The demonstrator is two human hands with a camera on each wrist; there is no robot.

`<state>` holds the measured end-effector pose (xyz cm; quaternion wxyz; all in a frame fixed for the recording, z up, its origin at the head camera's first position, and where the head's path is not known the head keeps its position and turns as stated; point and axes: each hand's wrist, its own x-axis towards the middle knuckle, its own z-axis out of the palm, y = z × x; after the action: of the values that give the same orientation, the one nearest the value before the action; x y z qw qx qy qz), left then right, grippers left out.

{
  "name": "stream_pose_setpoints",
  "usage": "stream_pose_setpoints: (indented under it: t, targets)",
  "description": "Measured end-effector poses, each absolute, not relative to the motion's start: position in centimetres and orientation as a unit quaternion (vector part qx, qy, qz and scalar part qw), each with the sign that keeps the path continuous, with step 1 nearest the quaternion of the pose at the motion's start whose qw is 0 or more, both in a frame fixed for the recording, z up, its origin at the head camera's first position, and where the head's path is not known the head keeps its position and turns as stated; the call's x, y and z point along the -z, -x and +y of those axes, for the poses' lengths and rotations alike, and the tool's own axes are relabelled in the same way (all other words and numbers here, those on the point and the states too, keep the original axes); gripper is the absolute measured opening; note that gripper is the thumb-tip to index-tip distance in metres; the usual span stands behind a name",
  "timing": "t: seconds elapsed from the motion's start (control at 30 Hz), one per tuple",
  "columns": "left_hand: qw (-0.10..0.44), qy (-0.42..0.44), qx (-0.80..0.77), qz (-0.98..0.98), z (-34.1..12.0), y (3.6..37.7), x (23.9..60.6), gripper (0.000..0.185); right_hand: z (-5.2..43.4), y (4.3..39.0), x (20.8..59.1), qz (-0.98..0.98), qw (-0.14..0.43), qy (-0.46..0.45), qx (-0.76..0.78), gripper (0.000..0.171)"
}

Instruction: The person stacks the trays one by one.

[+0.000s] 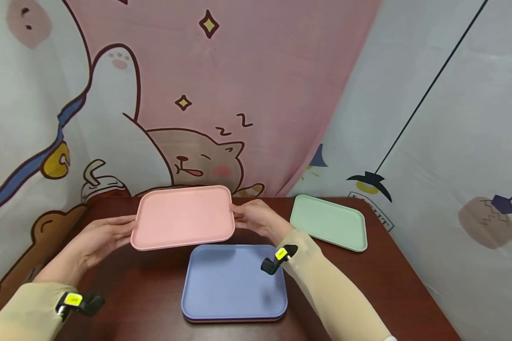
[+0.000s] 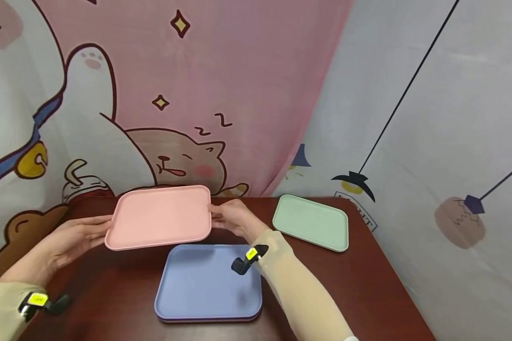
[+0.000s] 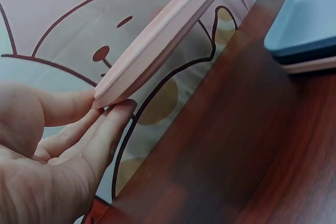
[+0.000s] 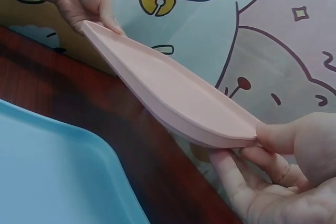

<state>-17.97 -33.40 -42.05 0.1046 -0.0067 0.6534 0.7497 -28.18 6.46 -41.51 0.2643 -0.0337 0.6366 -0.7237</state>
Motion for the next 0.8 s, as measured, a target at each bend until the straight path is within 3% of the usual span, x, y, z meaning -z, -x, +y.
stream_pose_setpoints:
  t: [0.23,0.47,0.8]
  targets:
    - [0.113,-0.005,-0.764,0.636,-32.1,17.8,41.8,0.046,8.3,27.4,41.4,0.625,0.272,0.035,0.731,0.021]
    - [0.127,-0.014,-0.754,0.644,-30.7,17.2,41.4,0.061,10.1,26.6,41.6,0.631,0.274,0.044,0.724,0.029]
    - [0.118,-0.007,-0.73,0.673,-28.9,16.8,41.2,0.061,12.7,25.3,41.6,0.633,0.27,0.07,0.722,0.027]
